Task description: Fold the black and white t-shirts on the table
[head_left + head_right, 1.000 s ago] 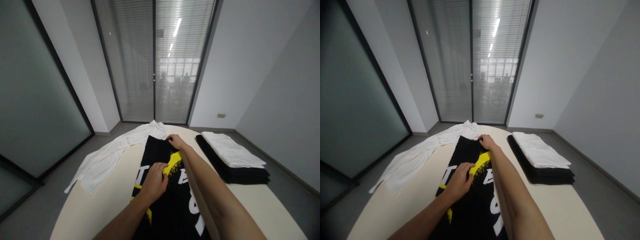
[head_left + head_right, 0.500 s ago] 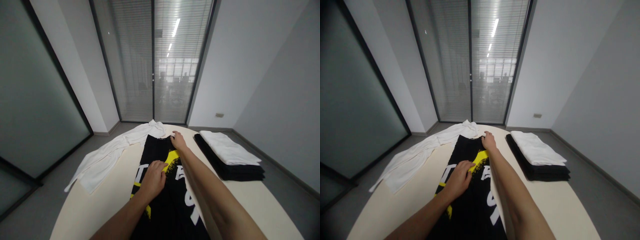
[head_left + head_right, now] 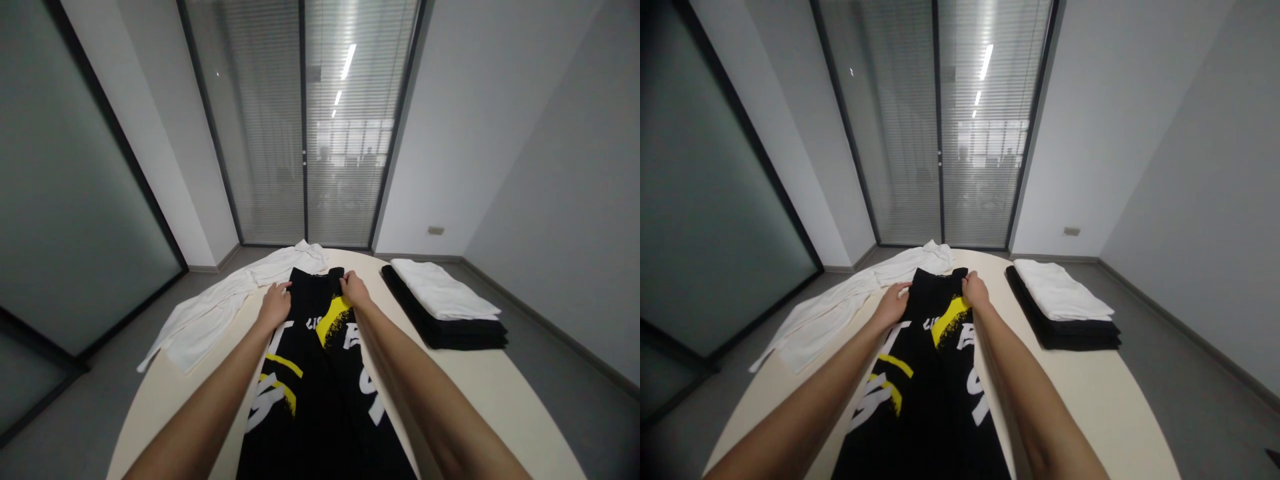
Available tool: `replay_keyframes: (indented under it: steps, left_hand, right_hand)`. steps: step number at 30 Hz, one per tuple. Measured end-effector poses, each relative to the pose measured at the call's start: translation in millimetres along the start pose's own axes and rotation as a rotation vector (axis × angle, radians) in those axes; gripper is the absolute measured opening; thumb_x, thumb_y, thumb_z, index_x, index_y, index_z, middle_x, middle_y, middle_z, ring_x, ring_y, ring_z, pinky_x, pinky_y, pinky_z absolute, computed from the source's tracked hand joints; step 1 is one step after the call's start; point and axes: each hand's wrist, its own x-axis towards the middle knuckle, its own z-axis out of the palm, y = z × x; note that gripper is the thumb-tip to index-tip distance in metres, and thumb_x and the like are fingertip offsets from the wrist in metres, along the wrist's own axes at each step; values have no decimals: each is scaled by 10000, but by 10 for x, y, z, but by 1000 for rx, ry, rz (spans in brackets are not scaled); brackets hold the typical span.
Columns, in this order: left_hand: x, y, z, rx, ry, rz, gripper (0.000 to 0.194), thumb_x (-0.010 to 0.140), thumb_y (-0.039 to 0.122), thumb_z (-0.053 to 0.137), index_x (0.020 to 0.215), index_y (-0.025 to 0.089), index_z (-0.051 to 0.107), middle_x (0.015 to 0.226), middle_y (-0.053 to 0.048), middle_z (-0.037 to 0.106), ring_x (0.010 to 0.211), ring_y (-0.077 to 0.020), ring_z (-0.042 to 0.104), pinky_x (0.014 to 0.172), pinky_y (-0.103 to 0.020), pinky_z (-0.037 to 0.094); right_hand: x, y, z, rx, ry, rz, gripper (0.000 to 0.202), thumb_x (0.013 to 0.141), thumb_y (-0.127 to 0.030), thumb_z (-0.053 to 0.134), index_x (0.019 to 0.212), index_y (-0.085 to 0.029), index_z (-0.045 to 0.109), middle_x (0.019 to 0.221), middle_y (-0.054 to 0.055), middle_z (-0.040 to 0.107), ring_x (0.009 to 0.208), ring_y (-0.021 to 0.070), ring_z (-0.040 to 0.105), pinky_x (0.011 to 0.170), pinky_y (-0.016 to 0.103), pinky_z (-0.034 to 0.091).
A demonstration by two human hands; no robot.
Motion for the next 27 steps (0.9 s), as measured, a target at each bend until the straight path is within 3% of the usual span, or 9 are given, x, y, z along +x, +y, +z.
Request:
replay_keyframes:
  steps: [3,7,11,15,18,22,27]
  left_hand:
    - [293,-167,-22,-10,-68,-55,327,875,127,551,1151,175,720,1109,-89,756,1068,-240,693,988,-373,508]
    - [473,-293,75,1,-113,-79,321,832,100,596,1102,179,750,1141,-76,757,1102,-224,689,1004,-320,494]
    - [537,-309,162,13,-168,-72,332,800,82,618,1075,189,770,1124,-70,765,1092,-229,698,1008,-319,498]
    - [622,-225,136,5,-215,-44,303,752,58,652,990,178,795,1075,-65,779,1068,-237,711,1003,-298,505]
    - [701,-144,70,-1,-168,-17,334,788,59,625,1071,153,773,1147,-78,758,1143,-234,678,1054,-299,470]
    - [807,-86,16,4,-32,11,417,882,103,550,1284,110,661,1367,-127,635,1312,-241,559,1156,-338,368]
    - [854,-111,108,8,-9,9,509,869,207,656,1350,65,570,1444,-219,535,1308,-299,555,1141,-393,389]
  right_hand:
    - [-53,2,40,83,2,-54,265,932,-215,508,1191,-200,561,979,96,726,879,221,683,825,324,502]
    - [-62,33,91,204,-29,-177,271,884,-100,510,1064,-232,663,1068,43,734,1025,193,672,968,313,482]
    - [33,81,109,315,-35,-236,331,890,-80,480,1092,-201,713,1183,53,721,1136,176,646,1074,321,440]
    - [109,107,86,388,-52,-247,360,880,-96,501,1158,-183,712,1161,63,732,1049,173,683,1031,339,490]
    - [159,88,34,411,-62,-258,347,879,-116,519,1158,-170,717,1137,69,740,1034,184,686,1022,352,500]
    - [321,25,-76,413,-30,-279,392,887,-124,493,1221,-181,689,1235,80,703,1168,203,628,1095,396,445]
    - [505,-32,-85,379,-34,-280,543,870,-133,520,1406,-216,545,1560,93,416,1403,224,439,1156,425,379]
